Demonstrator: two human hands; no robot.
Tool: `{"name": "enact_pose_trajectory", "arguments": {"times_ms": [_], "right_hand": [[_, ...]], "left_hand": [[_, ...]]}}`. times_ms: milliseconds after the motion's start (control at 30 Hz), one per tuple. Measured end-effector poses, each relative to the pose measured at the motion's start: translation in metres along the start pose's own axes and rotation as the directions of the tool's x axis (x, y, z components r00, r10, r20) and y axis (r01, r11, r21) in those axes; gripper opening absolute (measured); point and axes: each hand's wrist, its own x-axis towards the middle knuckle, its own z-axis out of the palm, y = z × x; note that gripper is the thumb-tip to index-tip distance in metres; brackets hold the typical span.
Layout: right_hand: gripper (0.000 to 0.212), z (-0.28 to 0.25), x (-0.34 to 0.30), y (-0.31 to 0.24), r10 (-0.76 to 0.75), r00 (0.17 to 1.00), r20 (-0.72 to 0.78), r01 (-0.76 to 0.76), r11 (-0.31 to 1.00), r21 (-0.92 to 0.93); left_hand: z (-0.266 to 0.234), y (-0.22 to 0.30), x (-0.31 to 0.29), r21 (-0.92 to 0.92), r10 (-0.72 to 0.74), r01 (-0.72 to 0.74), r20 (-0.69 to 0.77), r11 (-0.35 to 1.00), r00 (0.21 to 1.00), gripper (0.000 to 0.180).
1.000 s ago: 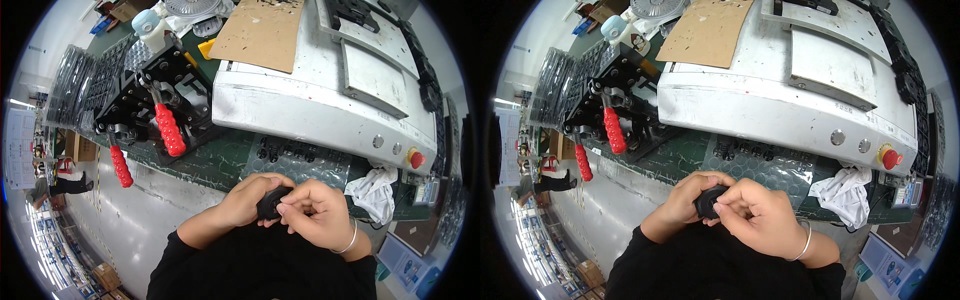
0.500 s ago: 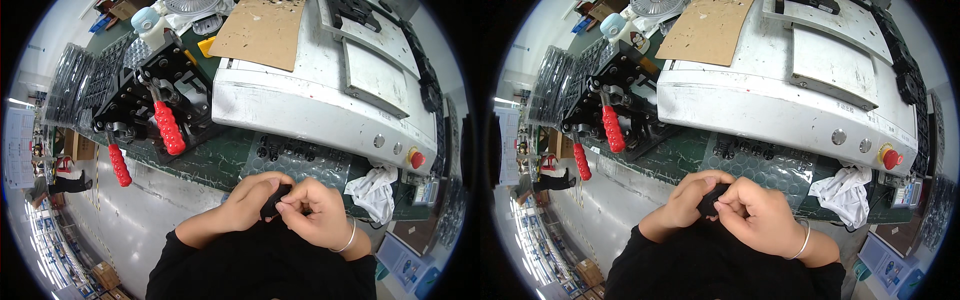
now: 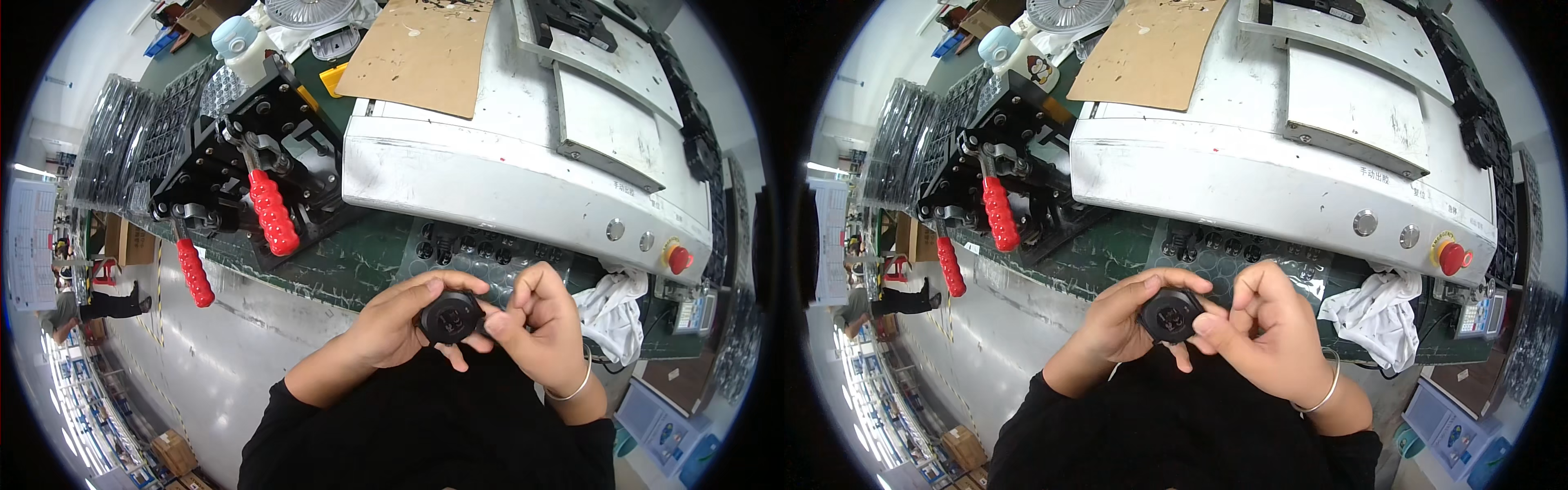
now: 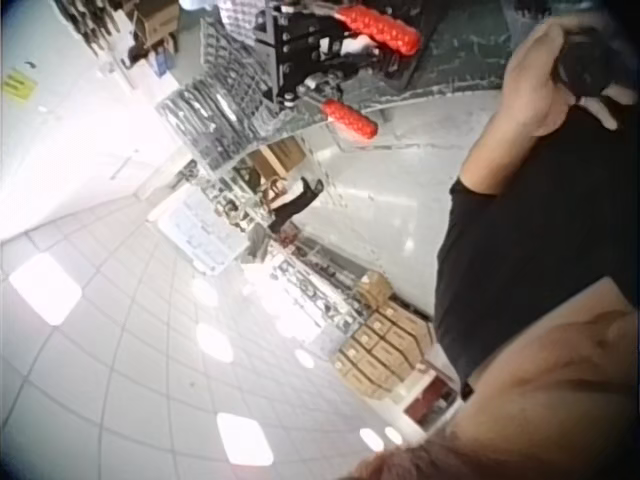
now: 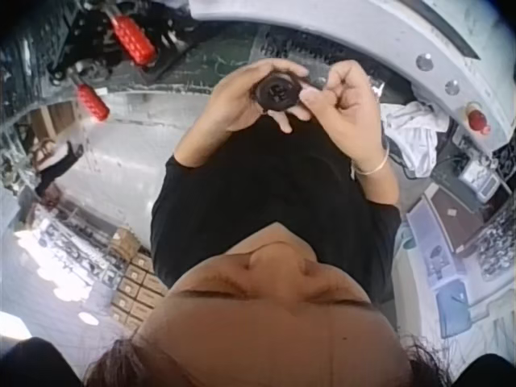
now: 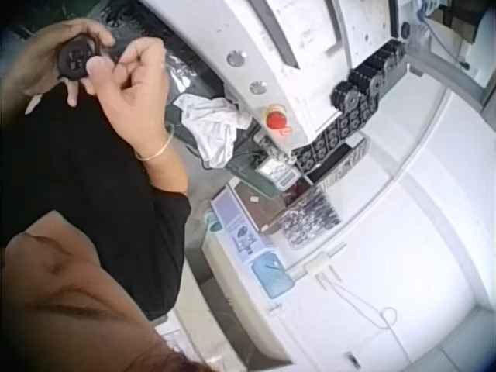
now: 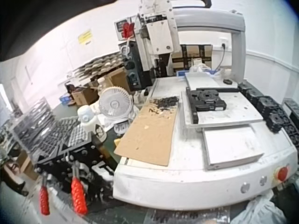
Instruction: Assembling and testing electronic cooling fan components at an industrial workstation.
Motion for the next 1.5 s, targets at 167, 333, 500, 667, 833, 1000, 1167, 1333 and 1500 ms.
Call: {"name": "enact_pose_trajectory", "arguments": {"times_ms": [167, 333, 500, 667, 833, 1000, 1167, 1333, 1500], "right_hand": [[0.022, -0.003, -0.002, -0.004, -0.02, 0.995, -0.096, 0.027, 0.997, 0.077], [0.021, -0.002, -0.002, 0.001, 0.009, 0.998, -0.058, -0.005, 0.997, 0.075], [0.018, -0.001, -0.003, 0.001, 0.013, 0.997, -0.07, -0.008, 0.997, 0.081], [0.018, -0.001, -0.003, 0.005, 0.017, 0.998, -0.059, -0.012, 0.997, 0.082], [0.018, -0.001, -0.003, 0.006, 0.016, 0.998, -0.057, -0.013, 0.998, 0.067], [0.018, -0.002, -0.004, 0.007, 0.039, 0.998, -0.055, -0.036, 0.998, 0.053], [0.018, -0.007, -0.004, 0.011, 0.028, 0.997, -0.075, -0.027, 0.999, 0.017], [0.016, -0.013, -0.007, 0.009, 0.006, 0.993, -0.122, -0.011, 0.999, -0.039], [0.012, -0.027, -0.009, 0.008, -0.076, 0.994, -0.084, 0.05, 0.958, -0.282]], "left_hand": [[-0.002, 0.002, -0.001, -0.115, 0.031, -0.036, -0.046, 0.993, 0.998, 0.033], [0.0, 0.001, -0.005, 0.002, 0.104, -0.104, -0.066, 0.995, 0.992, 0.035], [-0.003, 0.002, -0.005, 0.04, 0.125, -0.123, -0.045, 0.992, 0.991, 0.034], [-0.002, 0.0, -0.003, 0.054, 0.157, -0.154, -0.064, 0.987, 0.986, 0.033], [0.001, -0.002, -0.002, 0.144, 0.198, -0.174, -0.172, 0.974, 0.965, 0.029], [-0.001, -0.002, 0.0, 0.174, 0.193, -0.157, -0.215, 0.972, 0.957, 0.033], [-0.011, 0.0, 0.003, -0.194, 0.196, -0.22, -0.138, 0.956, 0.971, 0.048], [-0.012, 0.005, -0.002, -0.079, 0.186, -0.196, -0.119, 0.978, 0.975, 0.058], [-0.005, 0.01, -0.003, 0.088, 0.201, -0.189, -0.152, 0.978, 0.968, 0.057]]}}
